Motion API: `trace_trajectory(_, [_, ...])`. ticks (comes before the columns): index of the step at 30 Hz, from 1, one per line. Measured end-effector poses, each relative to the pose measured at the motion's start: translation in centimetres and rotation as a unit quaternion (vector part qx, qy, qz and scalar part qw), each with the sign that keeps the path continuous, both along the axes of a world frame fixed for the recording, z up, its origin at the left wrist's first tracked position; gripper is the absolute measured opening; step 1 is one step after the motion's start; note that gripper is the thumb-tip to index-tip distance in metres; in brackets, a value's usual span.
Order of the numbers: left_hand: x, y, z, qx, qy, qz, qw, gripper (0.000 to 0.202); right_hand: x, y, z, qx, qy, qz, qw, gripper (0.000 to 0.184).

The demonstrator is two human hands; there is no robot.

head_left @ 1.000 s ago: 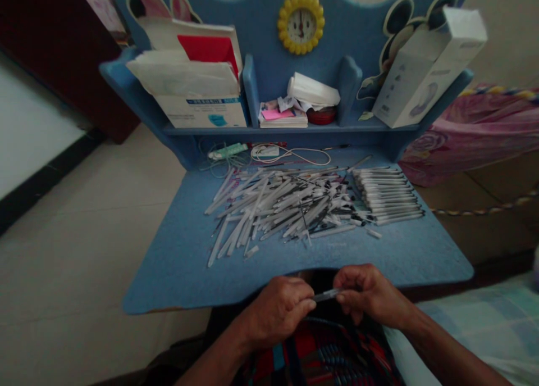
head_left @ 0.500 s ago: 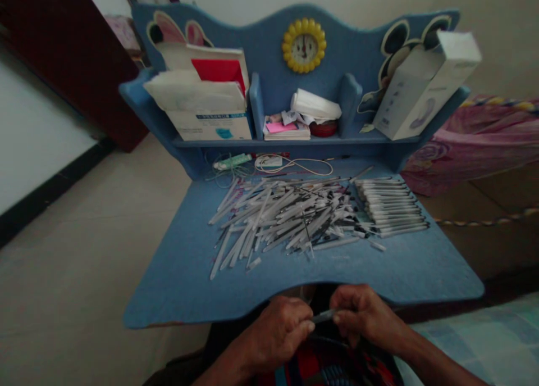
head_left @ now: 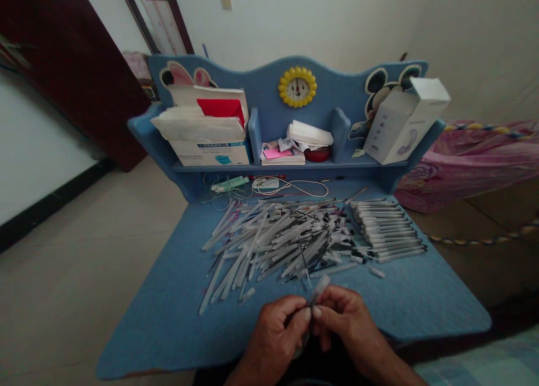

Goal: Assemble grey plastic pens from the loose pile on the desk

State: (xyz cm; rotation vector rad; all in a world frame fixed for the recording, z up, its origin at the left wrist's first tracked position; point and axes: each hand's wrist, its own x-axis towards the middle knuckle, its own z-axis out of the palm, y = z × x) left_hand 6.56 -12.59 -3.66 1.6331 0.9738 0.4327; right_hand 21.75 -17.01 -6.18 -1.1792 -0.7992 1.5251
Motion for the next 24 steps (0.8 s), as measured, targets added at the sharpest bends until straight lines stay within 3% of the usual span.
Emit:
trace_trajectory(3, [0.4, -0.3, -0.3, 0.029, -0.005, 0.010, 1.000, 0.031, -0.1, 0.3, 0.5, 0.005, -0.035, -0.016, 0.999, 0.031])
trace_trajectory(9, [0.9, -0.1, -0.1, 0.052, -0.021, 0.043, 0.998, 0.029, 0.7, 1.2, 1.8, 0.022, -0.065, 0.048, 0.996, 0.030])
trace_trajectory(15, [1.3, 0.1, 0.0, 0.078, -0.043, 0.009, 0.996, 0.028, 0.5, 1.7, 2.1, 0.023, -0.115, 0.034, 0.993, 0.029])
trace_trajectory(19, [1.0, 0.1, -0.2, 0.097, -0.065, 0.036, 0.993, 0.018, 2.1, 2.2, 4.4, 0.077, -0.215, 0.049, 0.972, 0.023])
trace_trajectory(21, [0.5, 0.2, -0.3, 0.117, -0.060, 0.078, 0.988, 0.027, 3.9, 3.1, 6.4, 0.132, -0.371, 0.022, 0.919, 0.022])
trace_trajectory(22, [0.1, 0.3, -0.4, 0.124, -0.053, 0.098, 0.986, 0.029, 5.1, 3.9, 7.4, 0.158, -0.474, 0.004, 0.866, 0.021])
trace_trajectory(24, [-0.8, 0.5, -0.6, 0.132, -0.035, 0.123, 0.983, 0.023, 7.9, 6.4, 8.8, 0.188, -0.674, -0.027, 0.713, 0.016])
